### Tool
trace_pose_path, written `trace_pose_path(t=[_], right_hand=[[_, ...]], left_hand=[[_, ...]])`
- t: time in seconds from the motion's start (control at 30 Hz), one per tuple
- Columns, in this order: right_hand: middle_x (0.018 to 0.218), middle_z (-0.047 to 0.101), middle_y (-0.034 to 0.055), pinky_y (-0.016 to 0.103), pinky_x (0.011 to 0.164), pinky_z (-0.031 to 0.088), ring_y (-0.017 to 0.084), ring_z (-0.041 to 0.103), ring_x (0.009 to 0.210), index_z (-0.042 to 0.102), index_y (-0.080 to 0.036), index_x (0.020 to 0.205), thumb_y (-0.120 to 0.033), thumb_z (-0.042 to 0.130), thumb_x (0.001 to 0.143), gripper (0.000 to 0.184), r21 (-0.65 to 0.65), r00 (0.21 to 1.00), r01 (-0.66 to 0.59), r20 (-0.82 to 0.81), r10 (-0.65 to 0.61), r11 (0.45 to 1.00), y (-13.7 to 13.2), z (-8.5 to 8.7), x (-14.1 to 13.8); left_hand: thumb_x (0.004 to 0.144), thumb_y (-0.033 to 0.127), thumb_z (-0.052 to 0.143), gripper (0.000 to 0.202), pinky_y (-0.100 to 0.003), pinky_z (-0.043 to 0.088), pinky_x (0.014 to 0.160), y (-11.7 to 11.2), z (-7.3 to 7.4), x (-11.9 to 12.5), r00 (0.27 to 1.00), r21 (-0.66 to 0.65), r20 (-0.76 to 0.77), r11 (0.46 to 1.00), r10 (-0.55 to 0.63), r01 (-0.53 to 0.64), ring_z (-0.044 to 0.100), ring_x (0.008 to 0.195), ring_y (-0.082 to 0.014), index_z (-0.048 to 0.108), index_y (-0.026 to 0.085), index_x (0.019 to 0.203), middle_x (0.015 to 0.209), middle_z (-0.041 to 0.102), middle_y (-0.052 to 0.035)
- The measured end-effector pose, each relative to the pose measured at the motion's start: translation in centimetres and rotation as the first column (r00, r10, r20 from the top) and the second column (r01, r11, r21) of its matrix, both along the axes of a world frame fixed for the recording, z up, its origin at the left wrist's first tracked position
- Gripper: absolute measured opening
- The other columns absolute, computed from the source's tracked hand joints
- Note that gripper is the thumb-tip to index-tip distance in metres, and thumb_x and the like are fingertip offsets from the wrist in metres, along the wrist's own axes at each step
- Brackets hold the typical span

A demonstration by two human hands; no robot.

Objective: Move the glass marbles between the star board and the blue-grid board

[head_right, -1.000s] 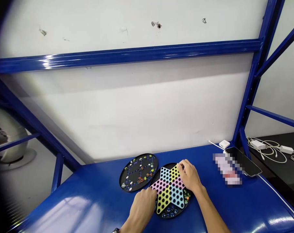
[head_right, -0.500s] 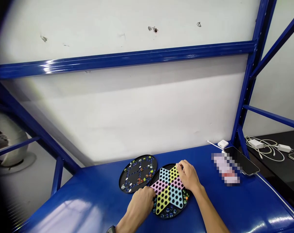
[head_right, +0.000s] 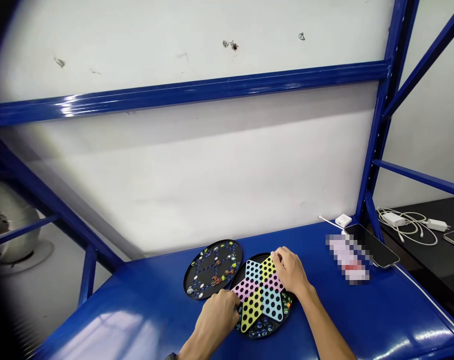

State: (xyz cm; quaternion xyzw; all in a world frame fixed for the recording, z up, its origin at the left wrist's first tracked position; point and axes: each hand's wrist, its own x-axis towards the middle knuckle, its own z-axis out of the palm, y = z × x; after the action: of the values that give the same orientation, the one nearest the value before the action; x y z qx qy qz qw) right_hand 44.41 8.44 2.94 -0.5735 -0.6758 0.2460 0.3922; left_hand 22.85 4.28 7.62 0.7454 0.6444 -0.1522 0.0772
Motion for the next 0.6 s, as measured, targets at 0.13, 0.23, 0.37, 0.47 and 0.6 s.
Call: trace_pose_path(t=[0.13, 0.23, 0.37, 0.47, 0.6], right_hand=[[0.072, 0.050, -0.0026, 0.029, 0.066, 0.041, 0.015, 0.052, 0.063, 0.036, -0.024, 0.069, -0.050, 0.031, 0.104, 0.043, 0.020, 1.000, 0.016, 0.007, -0.016, 1.000, 0.05, -0.08, -0.02], [0.070, 0.049, -0.0024, 0.029, 0.066, 0.041, 0.016, 0.052, 0.065, 0.034, -0.024, 0.068, -0.048, 0.029, 0.105, 0.044, 0.030, 1.000, 0.016, 0.012, -0.017, 0.999, 0.07, -0.15, 0.00], [0.071, 0.049, -0.0023, 0.029, 0.069, 0.042, 0.016, 0.053, 0.067, 0.034, -0.024, 0.068, -0.048, 0.027, 0.105, 0.044, 0.032, 1.000, 0.003, 0.016, -0.003, 0.999, -0.01, -0.02, -0.01], [0.072, 0.051, -0.0018, 0.029, 0.068, 0.042, 0.016, 0.053, 0.066, 0.035, -0.024, 0.068, -0.048, 0.027, 0.104, 0.044, 0.024, 1.000, -0.001, 0.015, 0.000, 1.000, -0.12, 0.13, -0.04], [0.072, 0.053, -0.0011, 0.030, 0.069, 0.043, 0.017, 0.055, 0.068, 0.035, -0.025, 0.068, -0.048, 0.026, 0.105, 0.044, 0.026, 1.000, -0.007, 0.003, 0.007, 1.000, -0.07, -0.02, -0.05]], left_hand=[[0.064, -0.001, 0.053, 0.029, -0.030, 0.042, 0.061, 0.12, 0.01, -0.23, 1.000, -0.011, 0.012, 1.000, 0.009, -0.009, 0.073, 0.086, -0.0304, 0.075, 0.017, 0.073, 0.087, 0.074, -0.0130], [0.068, -0.001, 0.050, 0.037, -0.030, 0.046, 0.065, -0.20, -0.15, -0.23, 1.000, -0.019, 0.023, 1.000, 0.019, -0.019, 0.073, 0.090, -0.0288, 0.077, 0.019, 0.082, 0.095, 0.076, -0.0123], [0.078, -0.003, 0.042, 0.045, -0.031, 0.050, 0.074, -0.72, -0.39, -0.01, 0.999, -0.005, 0.031, 0.999, 0.043, -0.043, 0.072, 0.095, -0.0255, 0.077, 0.018, 0.097, 0.105, 0.075, -0.0125], [0.082, -0.002, 0.040, 0.044, -0.032, 0.051, 0.075, -0.70, -0.43, 0.09, 0.998, 0.009, 0.039, 0.998, 0.055, -0.055, 0.072, 0.094, -0.0254, 0.076, 0.016, 0.100, 0.104, 0.075, -0.0137], [0.082, -0.004, 0.040, 0.045, -0.030, 0.050, 0.073, -0.29, -0.44, 0.03, 0.997, 0.025, 0.064, 0.998, 0.051, -0.053, 0.073, 0.094, -0.0259, 0.076, 0.015, 0.099, 0.103, 0.075, -0.0136]])
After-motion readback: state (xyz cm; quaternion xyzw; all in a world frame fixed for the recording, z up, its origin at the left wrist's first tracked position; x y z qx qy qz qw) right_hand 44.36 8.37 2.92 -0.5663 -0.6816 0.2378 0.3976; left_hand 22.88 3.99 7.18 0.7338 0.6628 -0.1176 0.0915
